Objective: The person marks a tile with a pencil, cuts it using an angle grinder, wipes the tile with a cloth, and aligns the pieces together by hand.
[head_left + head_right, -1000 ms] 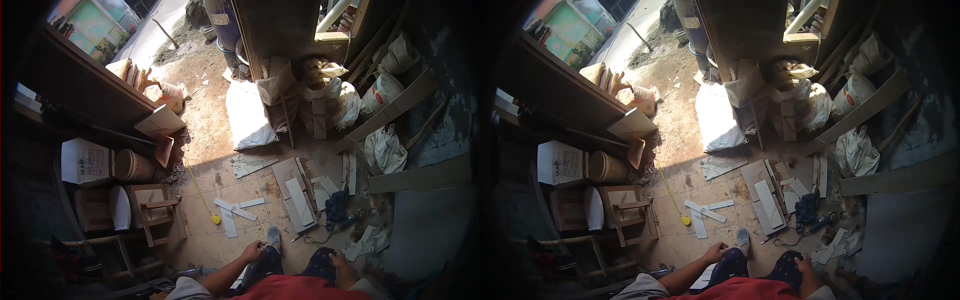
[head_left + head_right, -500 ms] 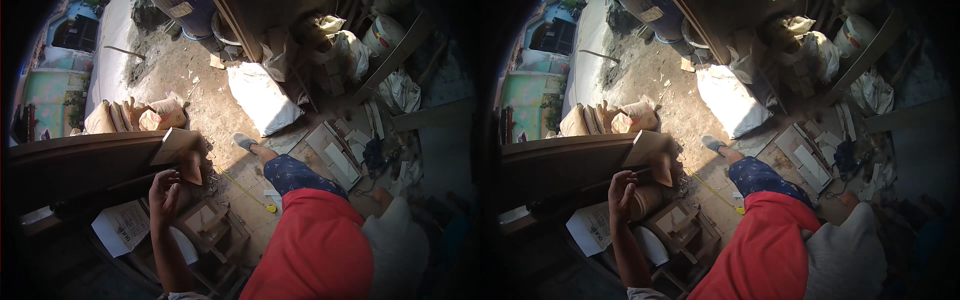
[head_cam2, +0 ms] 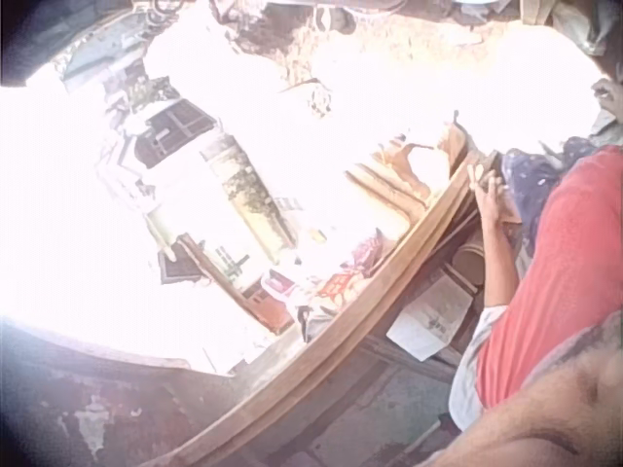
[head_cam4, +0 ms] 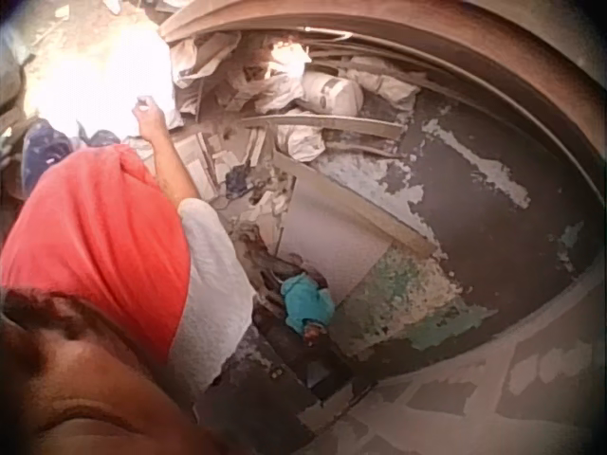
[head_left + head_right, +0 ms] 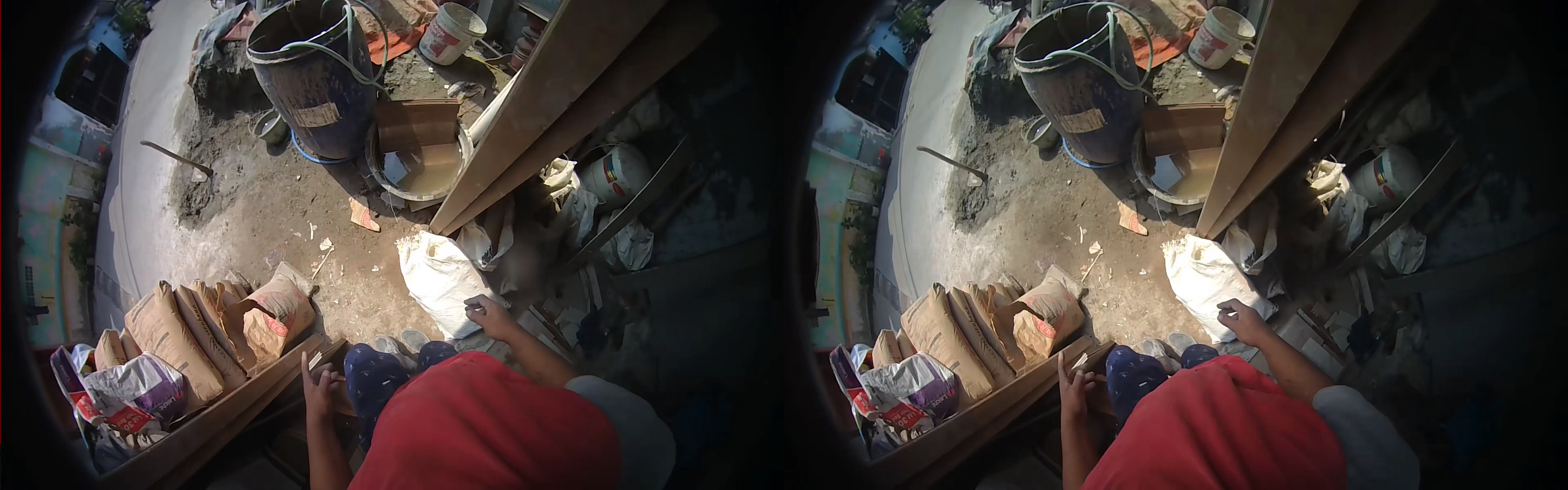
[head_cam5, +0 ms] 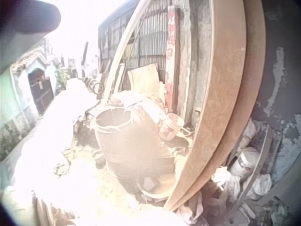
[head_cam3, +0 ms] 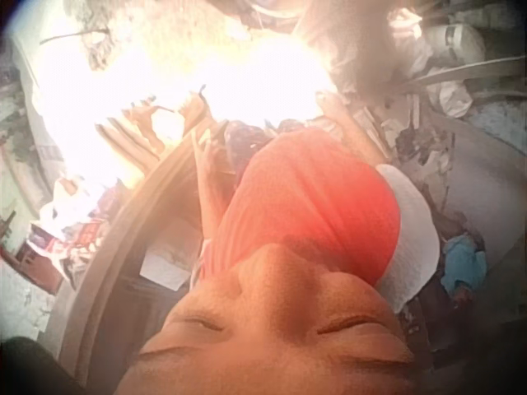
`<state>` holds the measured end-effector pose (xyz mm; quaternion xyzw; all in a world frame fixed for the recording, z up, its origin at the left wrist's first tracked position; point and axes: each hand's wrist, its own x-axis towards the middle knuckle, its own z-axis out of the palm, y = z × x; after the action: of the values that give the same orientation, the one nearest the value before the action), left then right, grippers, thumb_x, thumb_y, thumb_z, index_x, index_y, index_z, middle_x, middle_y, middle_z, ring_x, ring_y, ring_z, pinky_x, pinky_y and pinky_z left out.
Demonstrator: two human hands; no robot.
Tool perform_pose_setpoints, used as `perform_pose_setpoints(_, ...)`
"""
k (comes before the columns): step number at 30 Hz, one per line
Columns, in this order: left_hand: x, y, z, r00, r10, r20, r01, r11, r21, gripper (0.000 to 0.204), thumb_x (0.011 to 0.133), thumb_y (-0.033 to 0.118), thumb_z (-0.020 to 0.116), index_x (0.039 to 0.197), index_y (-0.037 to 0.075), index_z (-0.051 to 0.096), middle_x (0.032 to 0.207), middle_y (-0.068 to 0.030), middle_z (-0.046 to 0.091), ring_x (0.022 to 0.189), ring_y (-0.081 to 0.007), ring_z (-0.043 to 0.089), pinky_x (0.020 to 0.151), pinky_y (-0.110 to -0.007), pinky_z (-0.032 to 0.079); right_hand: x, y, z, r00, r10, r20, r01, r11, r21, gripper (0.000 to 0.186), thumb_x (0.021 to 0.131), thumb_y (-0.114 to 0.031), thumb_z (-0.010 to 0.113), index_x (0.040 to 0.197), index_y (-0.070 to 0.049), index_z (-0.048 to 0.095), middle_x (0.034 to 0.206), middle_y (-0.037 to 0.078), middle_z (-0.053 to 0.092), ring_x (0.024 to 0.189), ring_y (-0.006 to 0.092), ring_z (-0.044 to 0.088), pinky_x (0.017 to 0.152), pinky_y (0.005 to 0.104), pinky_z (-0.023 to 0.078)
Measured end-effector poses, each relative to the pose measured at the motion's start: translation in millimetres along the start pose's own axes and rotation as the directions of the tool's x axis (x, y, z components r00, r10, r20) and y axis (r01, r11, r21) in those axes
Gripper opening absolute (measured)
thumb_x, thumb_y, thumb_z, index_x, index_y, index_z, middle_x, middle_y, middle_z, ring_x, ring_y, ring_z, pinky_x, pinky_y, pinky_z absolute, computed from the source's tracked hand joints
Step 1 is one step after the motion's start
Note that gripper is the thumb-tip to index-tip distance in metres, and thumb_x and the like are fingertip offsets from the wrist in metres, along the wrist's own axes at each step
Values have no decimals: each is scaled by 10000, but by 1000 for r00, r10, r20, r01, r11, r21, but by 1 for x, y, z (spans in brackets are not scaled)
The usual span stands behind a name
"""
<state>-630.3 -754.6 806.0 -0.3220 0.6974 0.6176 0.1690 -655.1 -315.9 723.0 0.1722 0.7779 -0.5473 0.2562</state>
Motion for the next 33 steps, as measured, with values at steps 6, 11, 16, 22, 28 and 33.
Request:
perform_pose_setpoints(6,187,177,15,586,343,734,-635,757,154,271,940,232,622,1043,0,716,1240,-160,639,1038,-252,612,942,-351,451,65,8,49,944,89,-318,-41,987,153,446,916,-310,694,1224,-1,602,1119,158,696,930,212,689,811,337,535)
perform_pose_setpoints(11,434,329,73,413,478,775,-893,377,244,56,857,57,654,866,5,673,1305,-181,579,1148,-322,567,986,-412,433,183,9,127,752,484,-447,-329,863,382,434,918,-338,661,1126,42,625,1050,175,710,940,245,689,842,354,522)
perform_pose_setpoints(16,631,486,180,-33,748,663,-814,-405,417,410,861,46,641,1264,75,566,1463,-191,441,1373,-383,387,1111,-515,318,365,-29,152,790,515,-332,-252,766,591,432,902,-369,674,1099,14,649,836,73,665,773,155,614,725,312,491)
perform_pose_setpoints(22,736,557,217,-396,621,676,-688,-689,229,453,1038,392,454,1346,63,404,1487,-268,386,1349,-442,412,1101,-571,329,628,-7,101,790,537,-296,-182,666,723,521,872,-445,711,1143,-2,664,1042,137,720,1005,240,671,882,361,504)
perform_pose_setpoints(28,764,543,215,-418,561,714,-510,-796,327,638,1027,525,394,1409,14,397,1514,-284,341,1364,-435,392,1103,-554,314,848,74,84,359,799,-482,-242,578,779,673,836,-467,735,1289,9,588,1298,217,620,1194,321,600,1005,412,467)
perform_pose_setpoints(33,782,540,246,-336,505,795,-516,-805,293,660,1013,535,415,1413,11,399,1502,-286,357,1347,-438,410,1081,-555,332,941,119,97,491,792,-361,296,238,925,689,818,-374,770,1362,-22,534,1380,207,564,1261,324,549,1039,403,440)
